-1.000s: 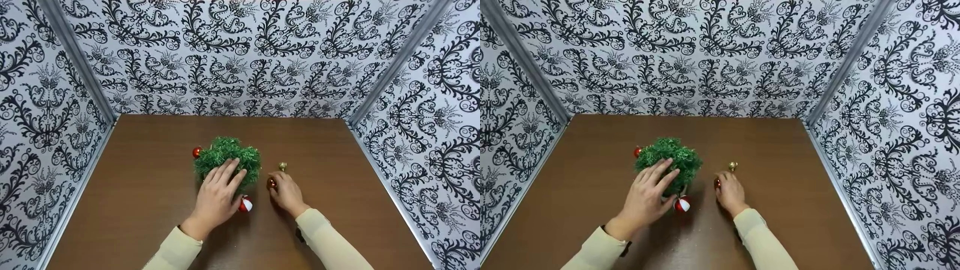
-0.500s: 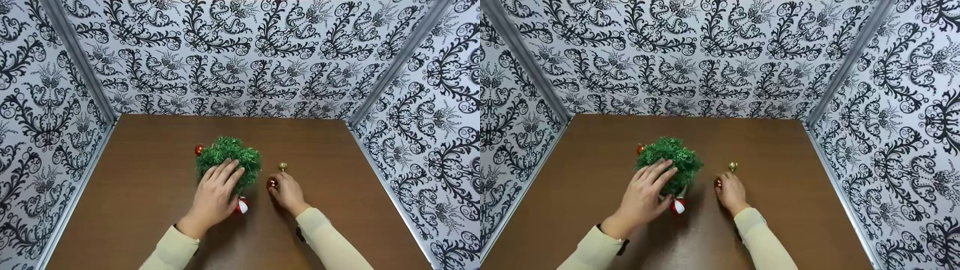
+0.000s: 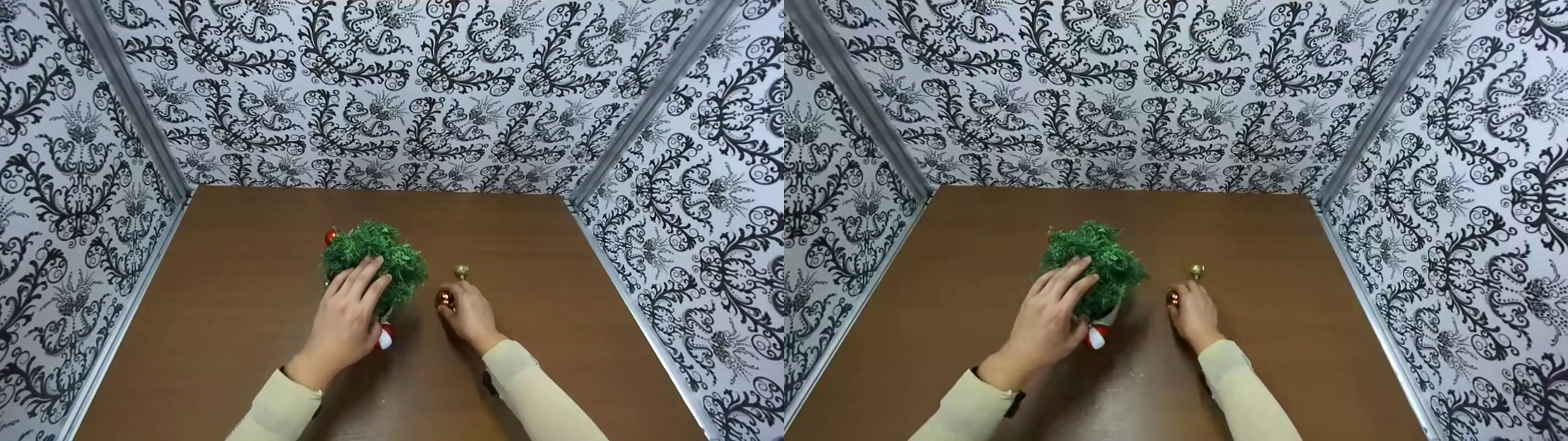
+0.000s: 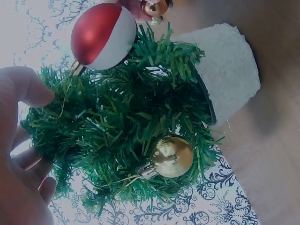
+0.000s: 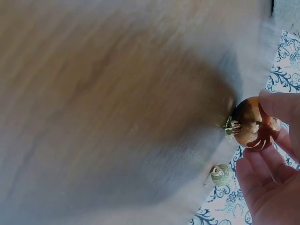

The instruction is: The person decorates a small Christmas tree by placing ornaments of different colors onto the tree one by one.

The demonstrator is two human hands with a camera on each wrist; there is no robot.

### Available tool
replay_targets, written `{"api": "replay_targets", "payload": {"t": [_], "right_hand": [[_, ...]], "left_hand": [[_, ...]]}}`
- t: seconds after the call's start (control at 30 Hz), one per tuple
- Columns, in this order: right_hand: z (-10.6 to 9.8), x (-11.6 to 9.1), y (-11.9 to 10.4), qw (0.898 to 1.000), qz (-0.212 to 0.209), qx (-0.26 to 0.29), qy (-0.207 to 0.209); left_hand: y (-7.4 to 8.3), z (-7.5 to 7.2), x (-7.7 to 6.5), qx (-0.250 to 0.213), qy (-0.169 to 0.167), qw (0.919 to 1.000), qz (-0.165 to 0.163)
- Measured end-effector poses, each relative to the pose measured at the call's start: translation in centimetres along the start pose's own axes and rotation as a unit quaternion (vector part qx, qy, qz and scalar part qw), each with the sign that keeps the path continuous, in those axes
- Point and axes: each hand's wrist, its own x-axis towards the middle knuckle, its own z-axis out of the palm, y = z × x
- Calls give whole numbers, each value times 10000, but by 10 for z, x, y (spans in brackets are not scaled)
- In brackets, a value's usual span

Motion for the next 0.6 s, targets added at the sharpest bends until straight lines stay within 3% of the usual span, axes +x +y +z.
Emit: {"api": "replay_targets", "payload": {"t": [0.6], "right_hand": [[0, 0, 1, 10000, 48, -63, 29]], "left_hand": [[-5, -4, -3, -229, -71, 9996, -155]]}}
